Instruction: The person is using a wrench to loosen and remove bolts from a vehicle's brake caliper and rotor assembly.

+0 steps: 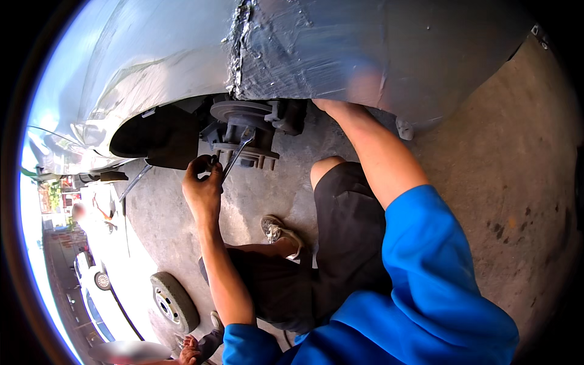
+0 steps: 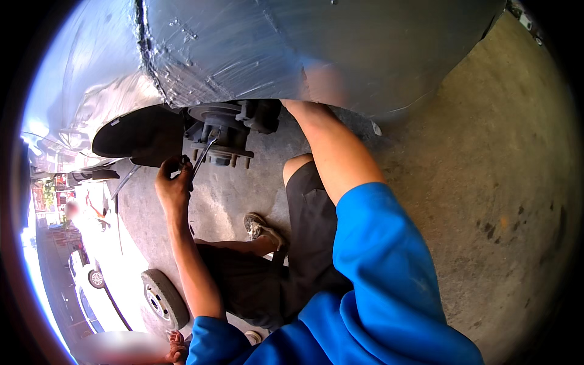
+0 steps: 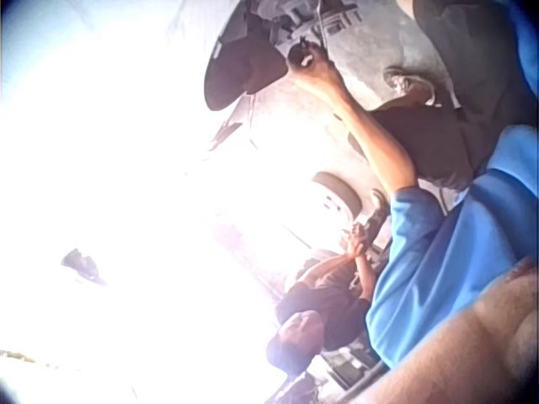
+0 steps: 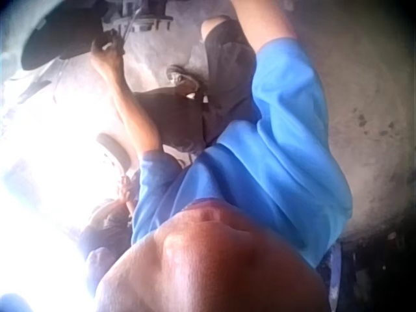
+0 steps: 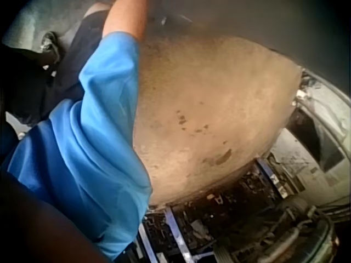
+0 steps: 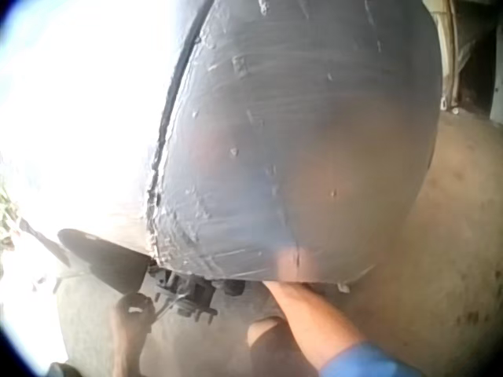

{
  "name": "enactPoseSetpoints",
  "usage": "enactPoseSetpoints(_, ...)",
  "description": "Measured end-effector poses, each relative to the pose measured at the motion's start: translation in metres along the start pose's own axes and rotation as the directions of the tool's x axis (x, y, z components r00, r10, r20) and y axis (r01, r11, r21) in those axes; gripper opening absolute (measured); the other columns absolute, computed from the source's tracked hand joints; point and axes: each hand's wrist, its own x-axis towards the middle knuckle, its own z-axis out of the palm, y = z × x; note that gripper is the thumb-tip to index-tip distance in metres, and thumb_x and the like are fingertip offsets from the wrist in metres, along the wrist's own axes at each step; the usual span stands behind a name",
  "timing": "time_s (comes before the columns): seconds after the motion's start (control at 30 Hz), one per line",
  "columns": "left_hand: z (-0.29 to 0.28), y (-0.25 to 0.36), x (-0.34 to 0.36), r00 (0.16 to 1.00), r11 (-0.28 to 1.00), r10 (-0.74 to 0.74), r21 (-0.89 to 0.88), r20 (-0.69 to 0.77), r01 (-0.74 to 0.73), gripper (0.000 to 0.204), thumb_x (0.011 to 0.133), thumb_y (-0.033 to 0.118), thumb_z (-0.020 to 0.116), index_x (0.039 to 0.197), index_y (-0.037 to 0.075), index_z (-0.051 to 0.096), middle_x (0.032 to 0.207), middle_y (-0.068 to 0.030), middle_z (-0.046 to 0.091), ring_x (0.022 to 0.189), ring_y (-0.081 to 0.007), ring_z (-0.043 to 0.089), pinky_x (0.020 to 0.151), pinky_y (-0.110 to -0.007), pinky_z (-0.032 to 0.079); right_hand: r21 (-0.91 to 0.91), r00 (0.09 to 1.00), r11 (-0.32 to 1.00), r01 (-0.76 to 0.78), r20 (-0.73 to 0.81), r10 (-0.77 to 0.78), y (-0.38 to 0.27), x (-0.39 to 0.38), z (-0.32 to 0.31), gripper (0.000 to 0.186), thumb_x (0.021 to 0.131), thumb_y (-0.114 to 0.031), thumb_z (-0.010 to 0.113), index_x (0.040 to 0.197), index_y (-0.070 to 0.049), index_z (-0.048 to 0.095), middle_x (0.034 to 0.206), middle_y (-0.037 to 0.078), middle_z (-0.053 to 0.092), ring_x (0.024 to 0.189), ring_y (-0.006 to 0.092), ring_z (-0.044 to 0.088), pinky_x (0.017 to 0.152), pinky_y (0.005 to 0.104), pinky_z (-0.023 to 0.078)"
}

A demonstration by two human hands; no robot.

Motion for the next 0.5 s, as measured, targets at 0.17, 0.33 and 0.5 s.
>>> enactPoseSetpoints(0.17,-0.001,0.005,-0.004,1.0,1.0,-0.013,-0.022,-0.002,0.013,0.022,0.081,0.01,0.07,0.099,-0.001,0.065,0.087,-0.0083,0.067,0.072,-0.0125,0.059,0.063,-0.027,0.047,-0.037,1.0,0.999,0.018,-0.01,-0.018,0.003,0.001,0.0,0.024,0.09,-0.023,0.052,0.101,-0.005,0.064,0.103,0.015,0.065,0.096,0.0301,0.059,0.082,0.0425,0.046)
enactPoseSetpoints(0.33,-0.007,-0.008,-0.004,0.995,0.995,0.098,0.004,-0.03,-0.098,0.021,0.084,0.011,0.069,0.099,-0.002,0.062,0.08,-0.0053,0.063,0.051,-0.0061,0.05,0.043,-0.021,0.038,-0.042,0.999,0.998,-0.053,0.004,0.053,0.002,0.0,0.004,0.025,0.091,-0.022,0.05,0.104,-0.005,0.063,0.107,0.015,0.063,0.101,0.0299,0.058,0.086,0.0426,0.044)
enactPoseSetpoints(0.5,-0.004,-0.01,-0.003,0.993,0.993,0.117,0.003,-0.021,-0.117,0.022,0.084,0.011,0.069,0.1,-0.002,0.062,0.081,-0.0056,0.063,0.052,-0.0064,0.05,0.043,-0.021,0.038,-0.153,0.997,0.987,-0.048,0.049,0.056,0.035,0.009,0.029,0.03,0.091,-0.022,0.048,0.113,-0.008,0.061,0.119,0.015,0.059,0.111,0.0312,0.054,0.094,0.0445,0.041)
